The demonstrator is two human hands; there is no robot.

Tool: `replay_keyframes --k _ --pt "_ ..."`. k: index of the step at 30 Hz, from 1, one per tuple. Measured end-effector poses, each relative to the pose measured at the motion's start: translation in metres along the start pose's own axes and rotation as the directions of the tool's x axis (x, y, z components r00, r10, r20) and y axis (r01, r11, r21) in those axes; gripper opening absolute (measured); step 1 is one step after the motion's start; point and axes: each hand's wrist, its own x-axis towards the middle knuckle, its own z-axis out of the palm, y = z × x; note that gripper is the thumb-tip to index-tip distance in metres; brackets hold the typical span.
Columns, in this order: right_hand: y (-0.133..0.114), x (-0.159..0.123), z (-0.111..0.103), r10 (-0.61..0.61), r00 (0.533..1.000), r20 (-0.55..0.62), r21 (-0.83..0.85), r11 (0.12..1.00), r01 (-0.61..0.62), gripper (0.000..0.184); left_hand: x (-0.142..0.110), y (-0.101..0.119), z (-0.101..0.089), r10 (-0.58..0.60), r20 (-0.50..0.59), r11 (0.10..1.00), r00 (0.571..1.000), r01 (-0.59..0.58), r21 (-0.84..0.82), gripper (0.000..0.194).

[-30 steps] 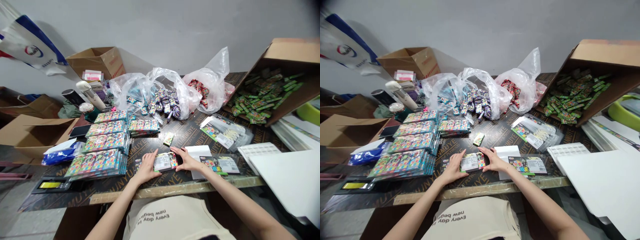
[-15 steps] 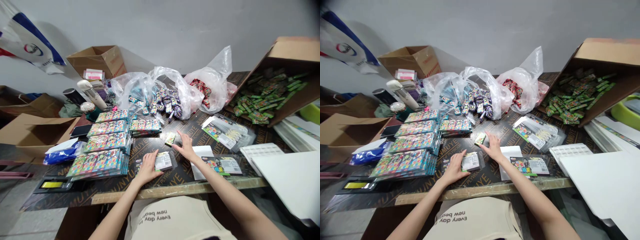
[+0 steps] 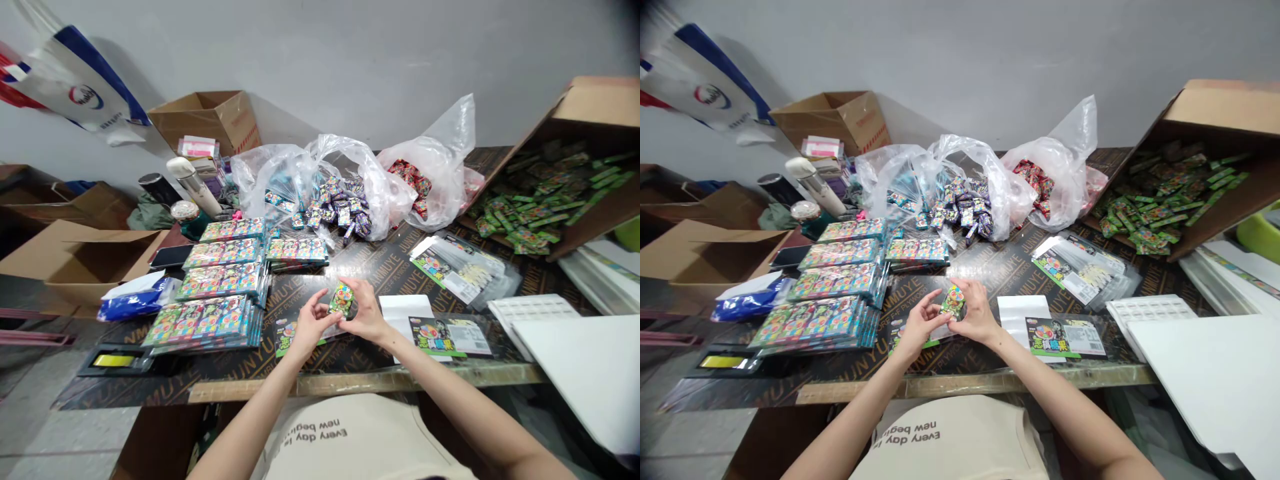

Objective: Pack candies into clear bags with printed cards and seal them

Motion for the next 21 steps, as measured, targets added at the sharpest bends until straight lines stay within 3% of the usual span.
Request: replay_keyframes --k 3,6,8,9,12,14,16,18,21 --pt "-0.006 -0.007 -0.008 0.145 0.989 -0.018 -0.125 0.981 -0.146 0.08 0.006 0.004 0.004 -0.053 -0.038 0.984 0.998 0.046 -0.174 0.071" --pt "-0.005 -0.013 -0.018 0.187 0.978 0.094 -0.141 0.975 -0.173 0.042 0.01 0.006 -0.004 -0.059 -0.106 0.979 0.993 0.037 -0.199 0.072" --pt "-0.006 -0.016 -0.025 0.151 0.978 0.144 -0.08 0.987 -0.141 0.034 0.011 0.008 -0.009 -0.082 -0.077 0.976 0.994 0.064 -0.207 0.074" --pt "-0.008 -0.018 -0.029 0.116 0.98 0.164 -0.046 0.993 -0.109 0.038 0.01 0.009 -0.01 -0.096 -0.046 0.974 0.994 0.084 -0.208 0.074" --pt "-0.013 -0.019 -0.033 -0.044 0.962 0.27 0.061 0.998 0.028 0.078 0.009 0.011 -0.008 -0.136 0.077 0.971 0.988 0.148 -0.187 0.073" --pt "-0.013 -0.02 -0.032 -0.129 0.937 0.325 0.12 0.988 0.095 0.081 0.008 0.011 -0.006 -0.156 0.155 0.977 0.976 0.175 -0.12 0.073" --pt "-0.006 -0.021 -0.029 -0.116 0.951 0.288 0.093 0.991 0.092 0.073 0.007 0.009 -0.009 -0.101 0.186 0.995 0.977 0.097 0.032 0.074" --pt "0.009 -0.023 -0.026 -0.028 0.981 0.192 -0.02 0.999 0.032 0.07 0.006 0.005 -0.018 0.046 0.218 0.947 0.975 -0.112 0.3 0.08" --pt "0.035 -0.028 -0.022 0.079 0.993 0.088 -0.17 0.983 -0.064 0.074 0.005 -0.008 -0.036 0.159 0.355 0.644 0.921 -0.37 0.67 0.098"
